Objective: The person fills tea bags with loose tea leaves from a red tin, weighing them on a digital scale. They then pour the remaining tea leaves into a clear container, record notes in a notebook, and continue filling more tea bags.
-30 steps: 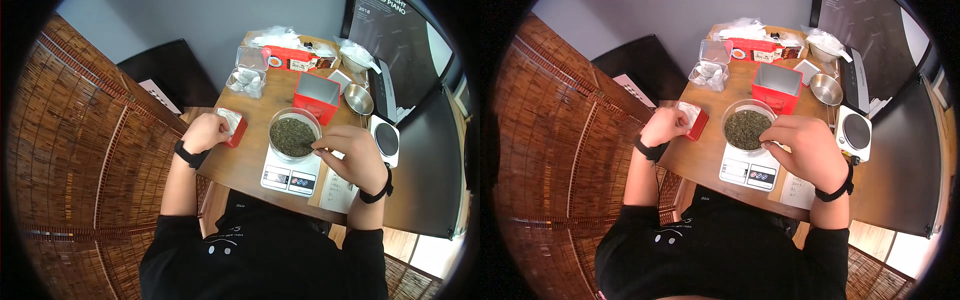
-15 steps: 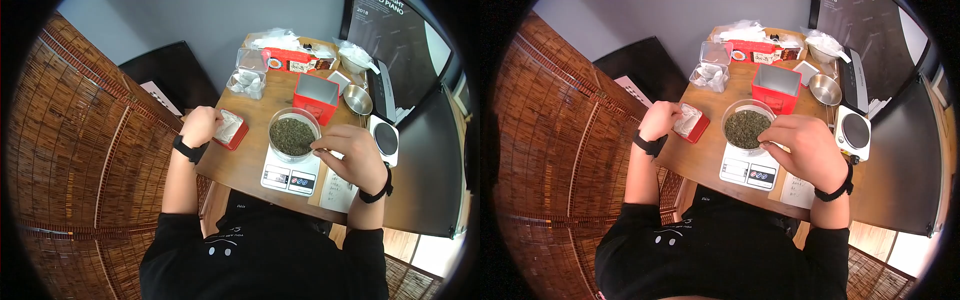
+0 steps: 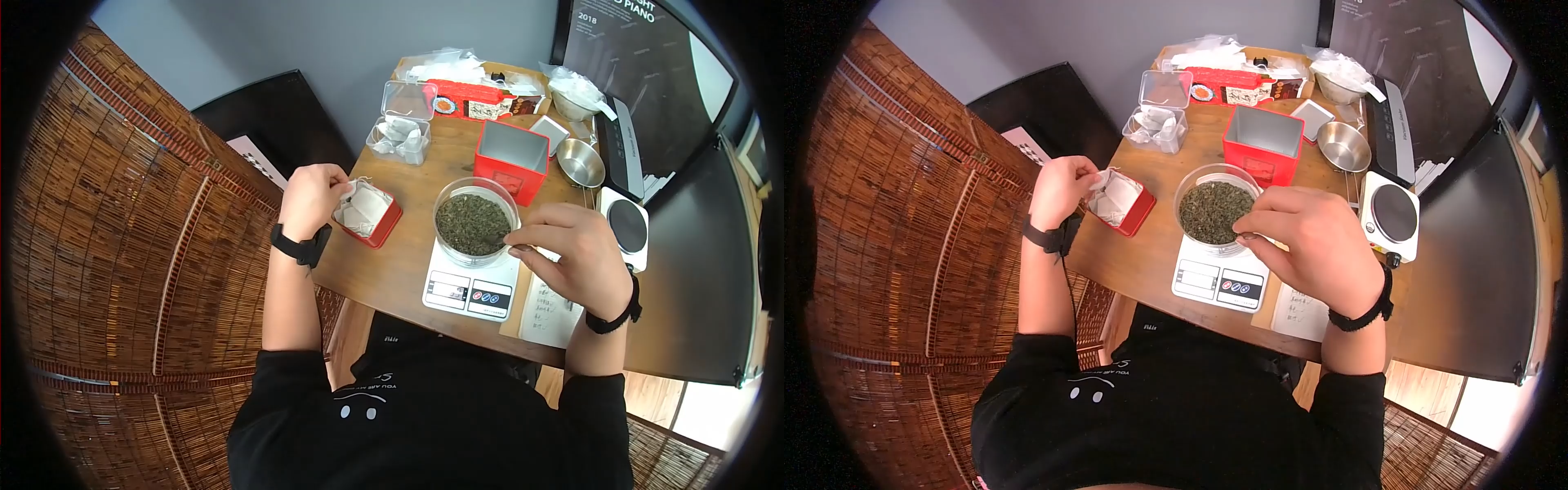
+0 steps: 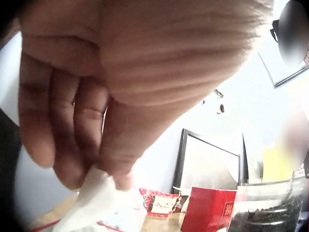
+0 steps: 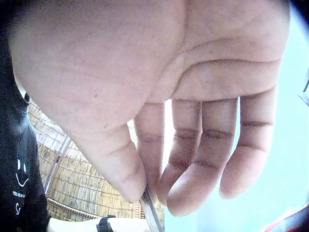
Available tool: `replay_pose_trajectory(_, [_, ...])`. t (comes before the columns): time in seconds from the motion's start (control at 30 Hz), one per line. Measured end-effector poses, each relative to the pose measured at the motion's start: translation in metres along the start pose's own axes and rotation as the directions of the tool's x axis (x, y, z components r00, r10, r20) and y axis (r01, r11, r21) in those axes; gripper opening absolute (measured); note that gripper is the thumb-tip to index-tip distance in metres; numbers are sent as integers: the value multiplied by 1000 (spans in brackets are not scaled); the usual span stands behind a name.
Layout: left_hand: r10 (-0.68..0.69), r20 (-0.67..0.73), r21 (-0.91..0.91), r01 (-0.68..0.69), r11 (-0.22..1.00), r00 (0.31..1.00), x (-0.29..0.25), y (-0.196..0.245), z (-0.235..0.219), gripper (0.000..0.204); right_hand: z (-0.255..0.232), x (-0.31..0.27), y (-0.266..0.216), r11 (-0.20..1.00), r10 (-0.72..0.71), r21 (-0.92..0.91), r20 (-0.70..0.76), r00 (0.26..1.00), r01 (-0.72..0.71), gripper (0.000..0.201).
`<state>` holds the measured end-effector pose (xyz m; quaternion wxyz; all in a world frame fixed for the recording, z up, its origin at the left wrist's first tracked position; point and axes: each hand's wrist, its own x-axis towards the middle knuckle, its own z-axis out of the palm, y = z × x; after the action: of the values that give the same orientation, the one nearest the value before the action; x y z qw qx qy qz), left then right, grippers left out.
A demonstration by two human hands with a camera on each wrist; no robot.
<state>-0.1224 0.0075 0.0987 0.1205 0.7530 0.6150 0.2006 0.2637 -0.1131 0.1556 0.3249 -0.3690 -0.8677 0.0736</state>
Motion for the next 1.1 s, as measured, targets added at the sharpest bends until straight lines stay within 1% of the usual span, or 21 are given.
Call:
replay_pose_trajectory(0.03, [-43,-10,-45,43,998,999,0,1,-3,9,0,0,-1,1000,0,0,0,1000,0,12])
replay_pose_trajectory(0.07, [-43,-10,-45,43,998,999,-1,1,-6,9,-1,0,-1,1000,3,3,-6,1000,-3,12])
replay_pose_trajectory(0.13, [1,-149,-97,-15,995,989,-1,4,-11,13,-2,0,-2,1000,7,2,-16,1000,-7,12])
replay_pose_trajectory(0.17, [29,-169,-82,-44,996,985,-1,5,-15,14,-2,1,-3,1000,-13,8,-50,999,13,12])
replay_pose_trajectory(0.2, [37,-167,-79,-51,996,985,-2,13,-20,14,-3,1,-3,999,-30,13,-87,996,31,13])
replay_pose_trajectory(0.27, [25,-153,-304,-71,950,988,-4,35,-28,13,-6,4,-5,998,-42,37,-121,992,47,13])
replay_pose_trajectory(0.3, [-11,-87,-399,-25,916,996,-3,50,-33,13,-7,4,-6,995,-61,64,-144,988,71,13])
replay_pose_trajectory(0.33, [6,-82,-401,-39,915,997,-3,63,-34,13,-7,4,-7,997,-51,53,-152,987,60,13])
replay_pose_trajectory(0.4, [132,-61,-616,-141,775,989,0,88,-35,13,-6,3,-9,983,-26,173,-233,972,68,13])
replay_pose_trajectory(0.43, [181,-26,-648,-155,745,983,3,97,-34,14,-7,2,-10,977,-29,197,-236,971,77,13])
replay_pose_trajectory(0.47, [205,-22,-657,-169,735,978,6,107,-31,14,-7,2,-10,982,-17,177,-242,970,61,13])
replay_pose_trajectory(0.53, [328,-24,-799,-215,561,944,10,127,-23,15,-5,3,-8,972,-83,184,-305,949,144,15])
replay_pose_trajectory(0.67, [473,-6,-852,-252,459,881,11,154,-12,18,3,0,-3,979,-92,142,-319,943,143,24])
replay_pose_trajectory(0.7, [501,-4,-869,-251,426,865,12,159,-7,18,9,0,0,979,-89,142,-342,935,145,31])
replay_pose_trajectory(0.73, [509,-3,-874,-250,417,861,13,161,-2,18,10,1,-1,982,-83,133,-340,937,136,31])
replay_pose_trajectory(0.83, [556,70,-872,-219,437,828,17,162,8,21,13,5,-2,1000,-26,-24,-258,966,20,41])
replay_pose_trajectory(0.87, [592,87,-860,-240,450,801,17,158,9,26,20,7,1,998,-45,-58,-287,957,29,42])
replay_pose_trajectory(0.93, [655,71,-843,-305,442,752,18,156,13,31,26,10,2,998,-34,-61,-309,951,16,36])
replay_pose_trajectory(1.0, [650,124,-822,-289,490,750,14,157,12,34,35,9,7,994,-94,-77,-316,944,74,38])
replay_pose_trajectory(1.07, [673,144,-838,-272,472,725,14,155,14,36,41,8,10,990,-106,-125,-315,943,69,38])
replay_pose_trajectory(1.1, [658,174,-842,-236,486,733,14,152,17,37,46,9,11,985,-125,-156,-350,928,73,37])
